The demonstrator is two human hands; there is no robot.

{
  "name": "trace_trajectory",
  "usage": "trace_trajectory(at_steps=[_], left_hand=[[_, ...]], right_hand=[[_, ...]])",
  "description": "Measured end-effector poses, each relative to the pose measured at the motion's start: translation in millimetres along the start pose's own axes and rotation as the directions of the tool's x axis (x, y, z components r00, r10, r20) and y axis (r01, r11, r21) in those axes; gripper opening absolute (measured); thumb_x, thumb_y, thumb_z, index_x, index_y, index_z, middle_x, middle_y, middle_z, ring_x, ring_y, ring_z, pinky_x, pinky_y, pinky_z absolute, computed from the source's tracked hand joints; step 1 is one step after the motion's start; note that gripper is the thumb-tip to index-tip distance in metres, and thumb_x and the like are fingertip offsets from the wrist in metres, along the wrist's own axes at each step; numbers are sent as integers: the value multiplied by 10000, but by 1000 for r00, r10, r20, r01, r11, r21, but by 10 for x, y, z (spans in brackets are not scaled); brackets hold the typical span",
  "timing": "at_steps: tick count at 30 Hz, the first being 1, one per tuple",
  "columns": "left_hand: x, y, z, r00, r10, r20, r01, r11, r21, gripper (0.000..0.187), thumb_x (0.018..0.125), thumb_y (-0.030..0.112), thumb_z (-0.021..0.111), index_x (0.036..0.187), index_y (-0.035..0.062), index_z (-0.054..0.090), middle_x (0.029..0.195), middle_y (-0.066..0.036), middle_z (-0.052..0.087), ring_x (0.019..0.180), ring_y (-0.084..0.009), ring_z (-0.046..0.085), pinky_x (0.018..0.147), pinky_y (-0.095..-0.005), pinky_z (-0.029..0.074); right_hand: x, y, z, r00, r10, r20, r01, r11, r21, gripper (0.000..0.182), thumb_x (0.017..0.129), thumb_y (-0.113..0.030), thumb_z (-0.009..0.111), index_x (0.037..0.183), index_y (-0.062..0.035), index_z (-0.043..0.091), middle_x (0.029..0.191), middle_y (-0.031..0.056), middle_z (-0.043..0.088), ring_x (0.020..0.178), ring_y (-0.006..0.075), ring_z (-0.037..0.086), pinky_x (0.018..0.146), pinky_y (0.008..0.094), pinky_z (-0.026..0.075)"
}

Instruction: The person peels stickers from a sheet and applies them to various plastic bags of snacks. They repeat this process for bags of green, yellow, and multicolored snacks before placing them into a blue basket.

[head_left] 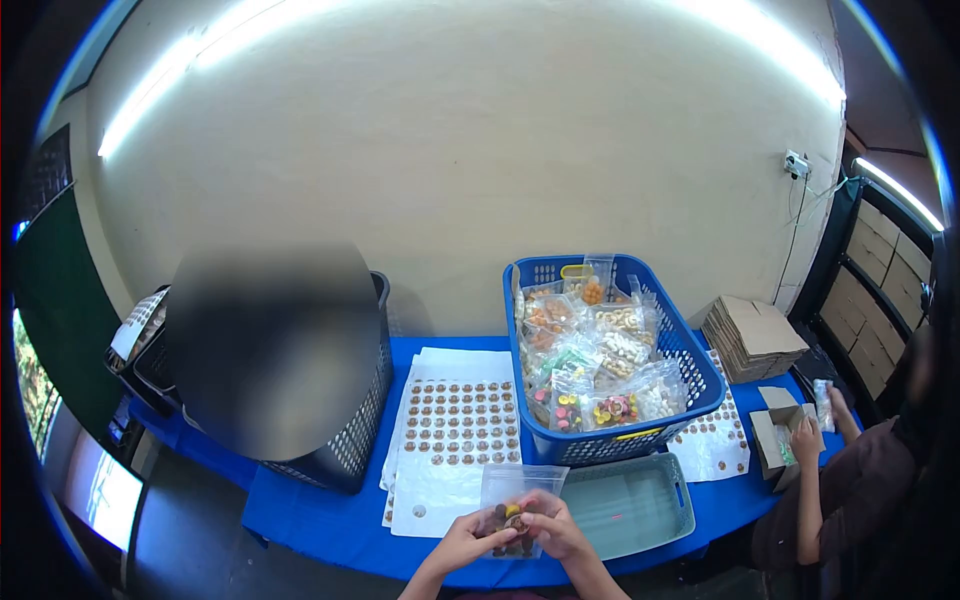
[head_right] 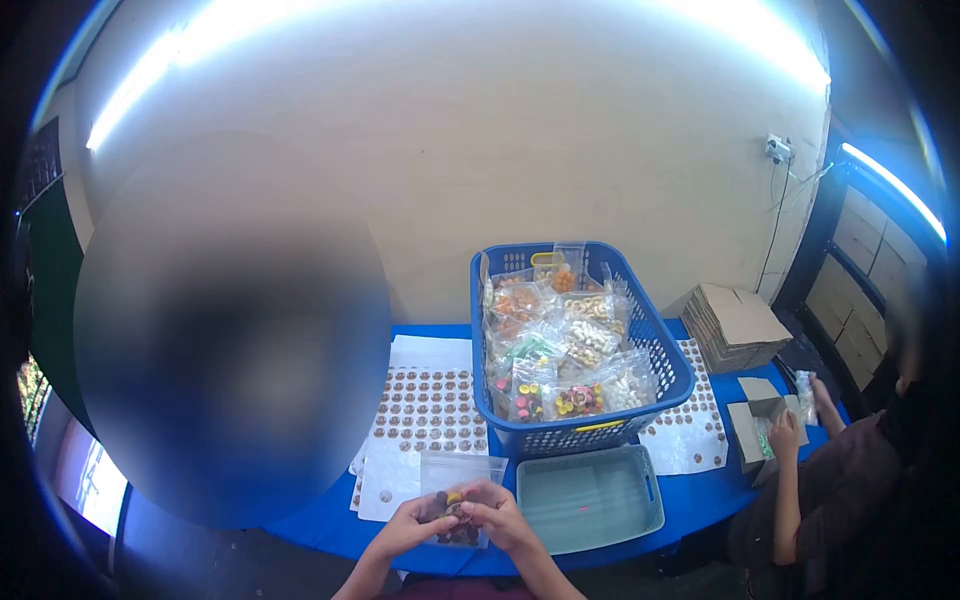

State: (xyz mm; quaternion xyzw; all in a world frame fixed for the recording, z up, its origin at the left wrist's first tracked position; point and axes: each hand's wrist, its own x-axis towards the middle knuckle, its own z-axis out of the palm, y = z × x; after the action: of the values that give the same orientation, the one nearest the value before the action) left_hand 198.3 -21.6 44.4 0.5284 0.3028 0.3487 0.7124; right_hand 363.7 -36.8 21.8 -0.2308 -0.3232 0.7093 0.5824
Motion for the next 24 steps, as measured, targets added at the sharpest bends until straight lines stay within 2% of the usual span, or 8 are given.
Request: trace_trajectory(at_steps=[3,6,7,8,11,14,17,24], left_hand=[[-40,169,116,999,-37,-23,35,997,-76,308,802,121,575,1072,-11,506,920,-33,575,786,-75,538,644,-196,435],[47,68,86,987,38,-154,-27,997,74,254,838,130,526,1026,-41,524,889,-56,591,769,-84,555,671,-201,455],[56,27,91,976,49,-213,-47,999,14,246,840,132,523,1014,-42,529,878,-58,593,763,-83,556,667,-201,457],[80,1,111,961,58,-270,-72,996,-43,239,842,134,519,1002,-43,535,866,-61,595,757,-83,557,662,-201,459],[143,-111,129,919,97,-383,-136,988,-75,225,853,144,501,975,-41,542,843,-62,596,729,-80,558,640,-196,463],[178,-214,98,897,66,-438,-131,984,-121,220,858,159,494,953,-32,549,817,-51,596,687,-69,552,598,-189,459],[224,-265,89,907,69,-415,-116,989,-88,225,863,191,481,935,-14,541,792,-46,583,634,-69,553,516,-190,463],[313,-290,-27,972,-65,-225,36,991,-132,264,856,217,498,1014,6,515,859,-30,581,702,-64,553,579,-182,459]], right_hand=[[-13,-95,74,990,49,-130,-79,968,-240,173,743,-37,589,903,-40,522,940,78,567,811,112,539,693,228,443],[36,-15,110,993,-89,-74,61,948,-313,214,776,-49,569,978,-38,498,986,66,542,878,105,517,692,226,444],[61,14,124,989,-137,-63,108,936,-336,222,784,-52,563,994,-37,492,994,63,536,886,100,512,679,222,445],[75,19,159,988,-144,-48,116,919,-376,298,805,-96,560,1072,-11,458,1010,65,525,904,118,508,751,240,441],[79,-3,257,988,-64,-142,-2,906,-423,304,821,-111,540,1088,-2,445,1024,70,512,911,116,500,758,245,442],[111,103,118,992,-100,-78,39,827,-561,374,806,-128,550,1133,6,429,1069,93,500,938,134,493,805,261,416],[110,162,19,987,-149,-56,79,765,-639,424,781,-113,559,1150,26,404,1084,103,491,973,147,476,843,271,387],[42,187,-75,983,-146,-115,46,789,-612,431,757,-56,573,1133,35,381,1046,92,494,962,138,473,825,262,395]])
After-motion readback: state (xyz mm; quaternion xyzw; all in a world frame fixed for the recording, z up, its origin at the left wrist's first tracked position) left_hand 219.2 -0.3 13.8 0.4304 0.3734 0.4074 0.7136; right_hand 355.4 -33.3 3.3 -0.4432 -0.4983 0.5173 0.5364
